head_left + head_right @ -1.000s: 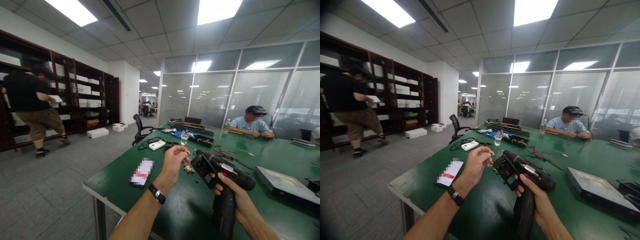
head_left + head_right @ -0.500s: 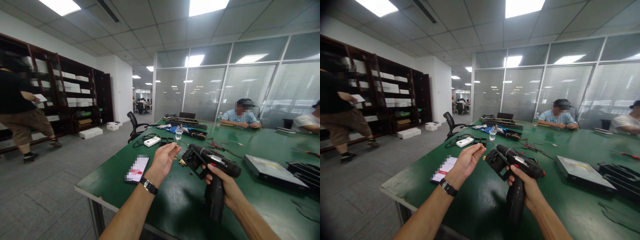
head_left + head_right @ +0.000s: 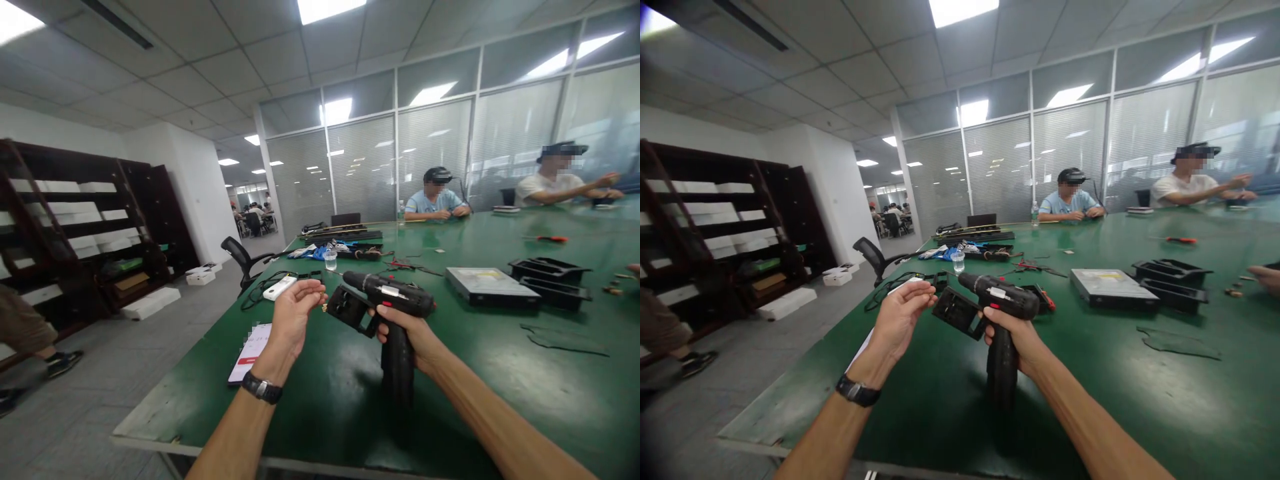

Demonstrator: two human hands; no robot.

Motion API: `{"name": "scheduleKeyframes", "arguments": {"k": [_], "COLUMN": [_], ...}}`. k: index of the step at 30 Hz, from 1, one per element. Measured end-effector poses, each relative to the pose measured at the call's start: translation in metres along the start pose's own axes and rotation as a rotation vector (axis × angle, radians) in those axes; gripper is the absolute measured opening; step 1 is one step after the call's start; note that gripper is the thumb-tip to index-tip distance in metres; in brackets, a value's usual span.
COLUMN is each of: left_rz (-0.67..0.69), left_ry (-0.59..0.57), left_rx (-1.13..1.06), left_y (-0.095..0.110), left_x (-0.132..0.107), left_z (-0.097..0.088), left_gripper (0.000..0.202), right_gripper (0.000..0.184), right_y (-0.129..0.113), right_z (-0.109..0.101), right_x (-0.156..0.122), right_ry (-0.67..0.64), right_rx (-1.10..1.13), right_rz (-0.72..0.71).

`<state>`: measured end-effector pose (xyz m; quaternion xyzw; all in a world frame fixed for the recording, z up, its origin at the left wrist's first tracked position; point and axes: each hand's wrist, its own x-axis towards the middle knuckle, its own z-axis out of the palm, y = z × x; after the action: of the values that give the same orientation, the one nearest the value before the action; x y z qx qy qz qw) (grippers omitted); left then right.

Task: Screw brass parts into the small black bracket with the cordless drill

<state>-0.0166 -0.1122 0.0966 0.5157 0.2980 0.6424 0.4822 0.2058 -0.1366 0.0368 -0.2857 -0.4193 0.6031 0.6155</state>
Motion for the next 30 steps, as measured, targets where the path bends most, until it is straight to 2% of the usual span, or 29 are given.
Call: {"name": "scheduleKeyframes", "arguments": {"k": [5, 11, 17, 22, 30], "left_rz": [0.138, 0.185, 0.176, 0.232, 0.318], "left_ry": [-0.058, -0.093, -0.074, -0.014, -0.02], "left_rx": [0.15, 0.12, 0.158, 0.183, 0.354], "left_y": [0.01, 0.03, 0.043, 0.047, 0.041], "left_x": [-0.011, -0.034, -0.053, -0.072, -0.088], "left_z": [0.009, 0.017, 0.004, -0.006, -0.003], "left_gripper": [0.021, 0.021, 0.029, 0.024, 0.025], "right_gripper": [0.023, 0.021, 0.024, 0.025, 0.024], "right_y": [-0.005, -0.006, 0.0, -0.001, -0.006], "right_z": [-0.004, -0.014, -0.013, -0.011, -0.009], "right_x": [-0.003, -0.008, -0.015, -0.017, -0.018], "right_ry": [-0.047, -0.112, -0.115, -0.099, -0.079], "right_rx": [0.063, -0.02, -0.139, -0.158, -0.129], "right_rz": [-0.026, 0.022, 0.054, 0.049, 0.019]}}
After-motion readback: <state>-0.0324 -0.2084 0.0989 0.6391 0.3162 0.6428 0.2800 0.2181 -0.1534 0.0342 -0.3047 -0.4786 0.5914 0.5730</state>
